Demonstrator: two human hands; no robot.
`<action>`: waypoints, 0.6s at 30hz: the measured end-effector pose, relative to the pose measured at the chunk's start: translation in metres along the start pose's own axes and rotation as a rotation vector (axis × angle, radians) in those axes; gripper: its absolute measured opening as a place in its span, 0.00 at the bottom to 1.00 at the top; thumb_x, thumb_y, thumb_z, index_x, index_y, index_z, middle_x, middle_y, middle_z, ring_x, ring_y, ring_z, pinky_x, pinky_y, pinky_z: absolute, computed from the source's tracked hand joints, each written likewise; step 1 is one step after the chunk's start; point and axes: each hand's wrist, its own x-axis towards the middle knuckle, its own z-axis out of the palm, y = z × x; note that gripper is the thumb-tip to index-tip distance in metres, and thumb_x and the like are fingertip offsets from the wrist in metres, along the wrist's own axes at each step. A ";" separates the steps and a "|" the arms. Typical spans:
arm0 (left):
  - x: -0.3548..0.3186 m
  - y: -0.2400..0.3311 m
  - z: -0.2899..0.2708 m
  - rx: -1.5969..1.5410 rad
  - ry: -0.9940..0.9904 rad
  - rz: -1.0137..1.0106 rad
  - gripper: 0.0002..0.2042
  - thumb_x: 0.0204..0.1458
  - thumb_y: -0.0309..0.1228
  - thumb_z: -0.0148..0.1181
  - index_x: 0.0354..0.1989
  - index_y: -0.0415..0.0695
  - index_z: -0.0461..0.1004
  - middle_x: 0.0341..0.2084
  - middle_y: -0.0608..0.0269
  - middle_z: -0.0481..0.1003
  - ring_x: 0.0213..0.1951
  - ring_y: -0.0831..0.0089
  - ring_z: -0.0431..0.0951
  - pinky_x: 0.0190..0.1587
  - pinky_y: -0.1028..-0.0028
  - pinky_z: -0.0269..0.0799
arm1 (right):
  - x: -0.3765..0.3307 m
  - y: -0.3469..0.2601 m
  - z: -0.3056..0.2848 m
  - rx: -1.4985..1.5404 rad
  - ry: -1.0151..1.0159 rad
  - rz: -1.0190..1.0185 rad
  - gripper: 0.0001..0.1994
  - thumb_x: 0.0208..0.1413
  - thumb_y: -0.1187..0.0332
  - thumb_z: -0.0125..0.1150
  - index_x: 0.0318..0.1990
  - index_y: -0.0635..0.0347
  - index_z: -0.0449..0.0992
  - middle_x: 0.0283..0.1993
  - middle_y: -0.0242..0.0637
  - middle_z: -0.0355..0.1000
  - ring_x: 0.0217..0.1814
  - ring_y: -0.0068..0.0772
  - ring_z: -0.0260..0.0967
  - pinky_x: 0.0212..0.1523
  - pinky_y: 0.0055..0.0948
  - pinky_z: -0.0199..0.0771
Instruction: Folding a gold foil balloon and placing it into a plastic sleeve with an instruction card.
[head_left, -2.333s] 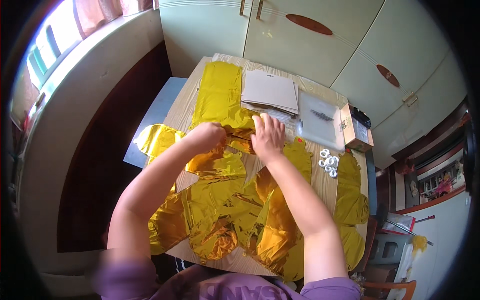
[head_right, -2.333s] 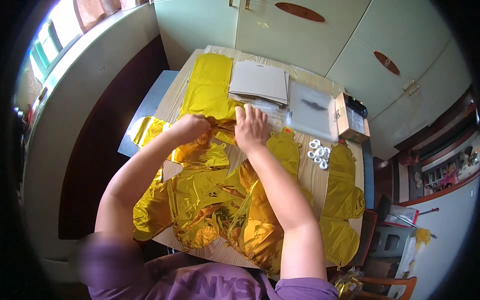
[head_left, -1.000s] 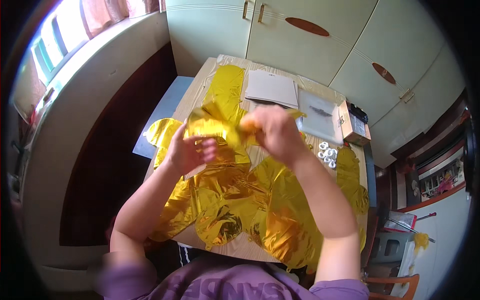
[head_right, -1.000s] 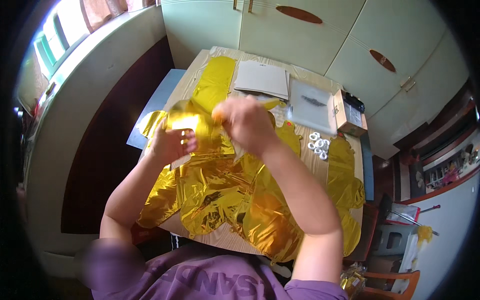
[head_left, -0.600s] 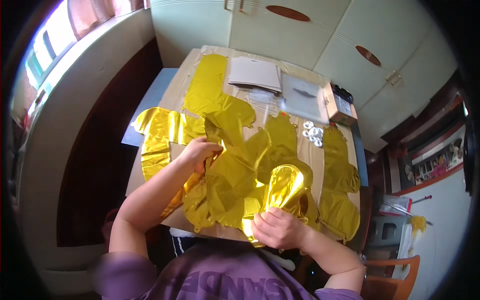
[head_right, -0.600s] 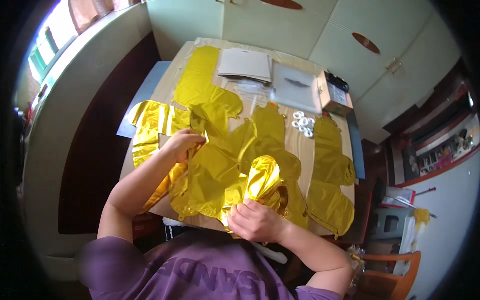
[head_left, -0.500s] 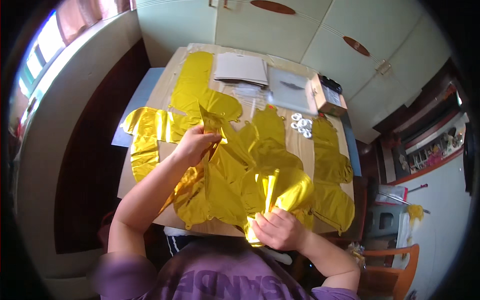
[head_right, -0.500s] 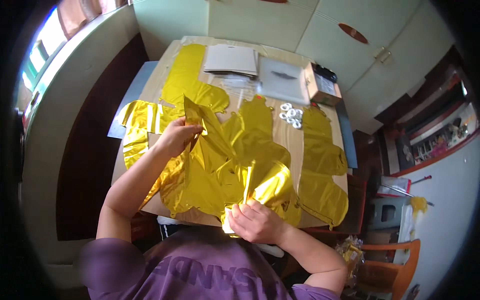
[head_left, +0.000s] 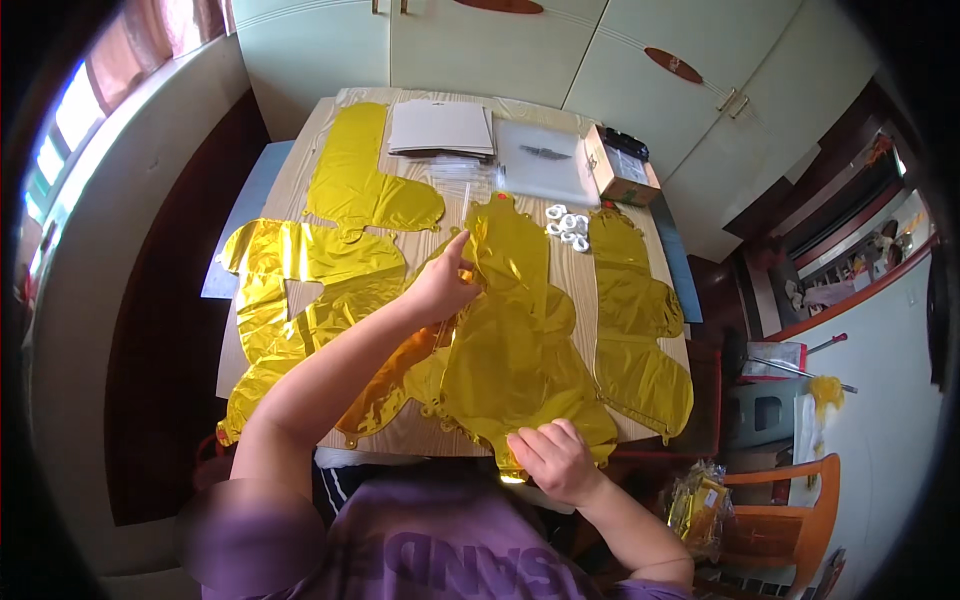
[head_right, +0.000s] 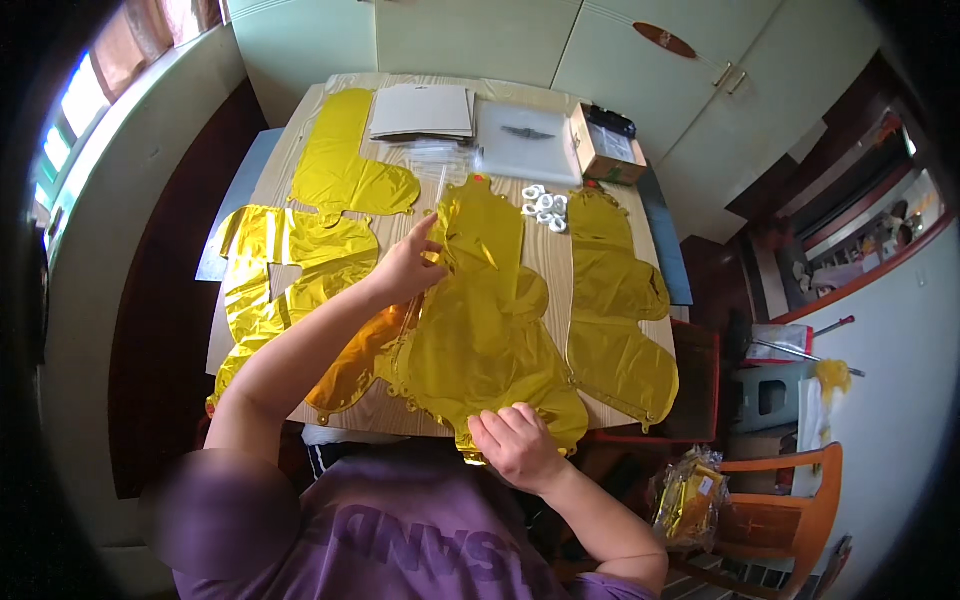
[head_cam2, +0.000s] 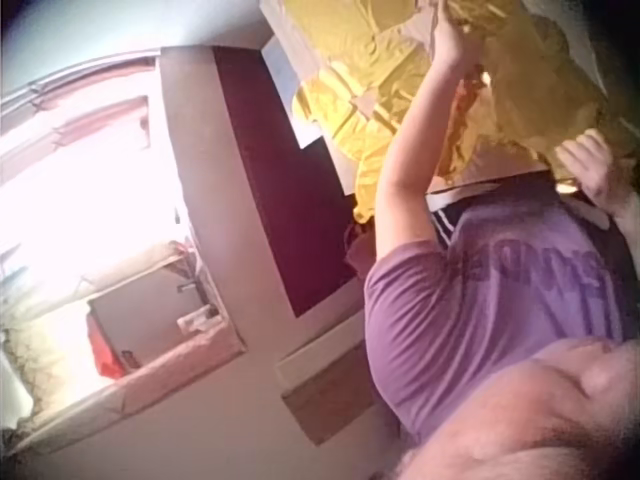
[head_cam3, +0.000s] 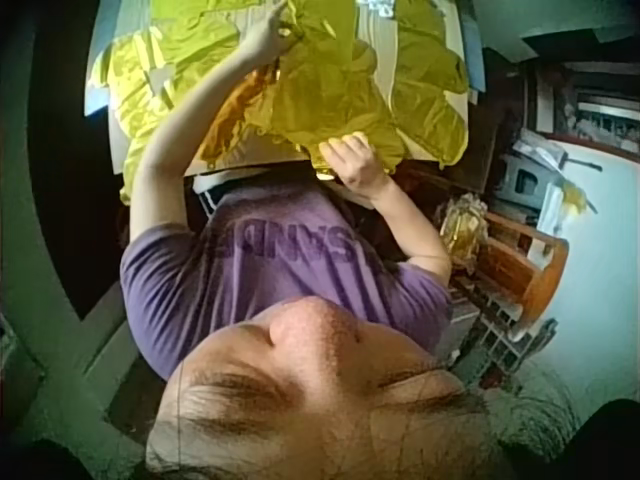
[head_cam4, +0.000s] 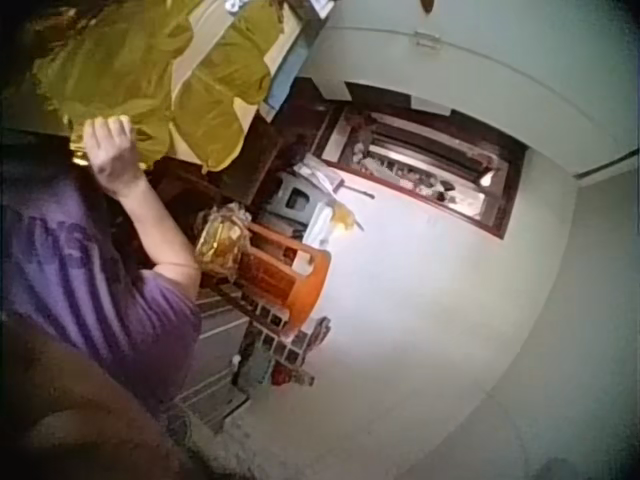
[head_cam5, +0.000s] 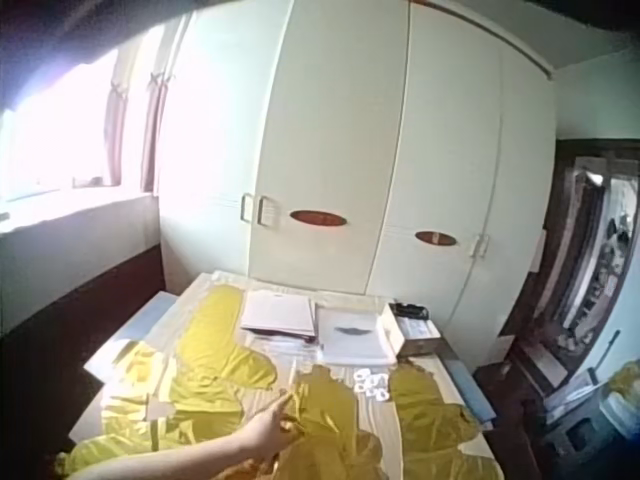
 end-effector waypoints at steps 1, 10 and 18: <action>-0.003 -0.004 0.000 -0.010 0.015 0.027 0.42 0.52 0.30 0.66 0.74 0.41 0.51 0.57 0.43 0.74 0.55 0.56 0.79 0.59 0.62 0.73 | -0.001 0.001 0.002 -0.002 -0.008 0.008 0.13 0.55 0.68 0.58 0.46 0.61 0.79 0.41 0.34 0.74 0.41 0.32 0.70 0.46 0.34 0.70; -0.029 -0.039 -0.017 0.278 0.109 0.380 0.19 0.53 0.29 0.62 0.54 0.39 0.76 0.49 0.49 0.76 0.50 0.53 0.78 0.54 0.62 0.76 | 0.004 0.006 0.012 0.015 0.024 -0.041 0.13 0.54 0.69 0.59 0.46 0.62 0.79 0.42 0.35 0.74 0.42 0.34 0.70 0.47 0.36 0.70; -0.038 -0.036 -0.022 0.332 0.077 0.673 0.16 0.51 0.30 0.65 0.49 0.42 0.79 0.51 0.51 0.76 0.52 0.52 0.76 0.56 0.61 0.74 | 0.016 0.005 0.019 0.008 0.004 -0.018 0.14 0.54 0.69 0.58 0.47 0.63 0.78 0.41 0.36 0.73 0.41 0.35 0.69 0.45 0.36 0.70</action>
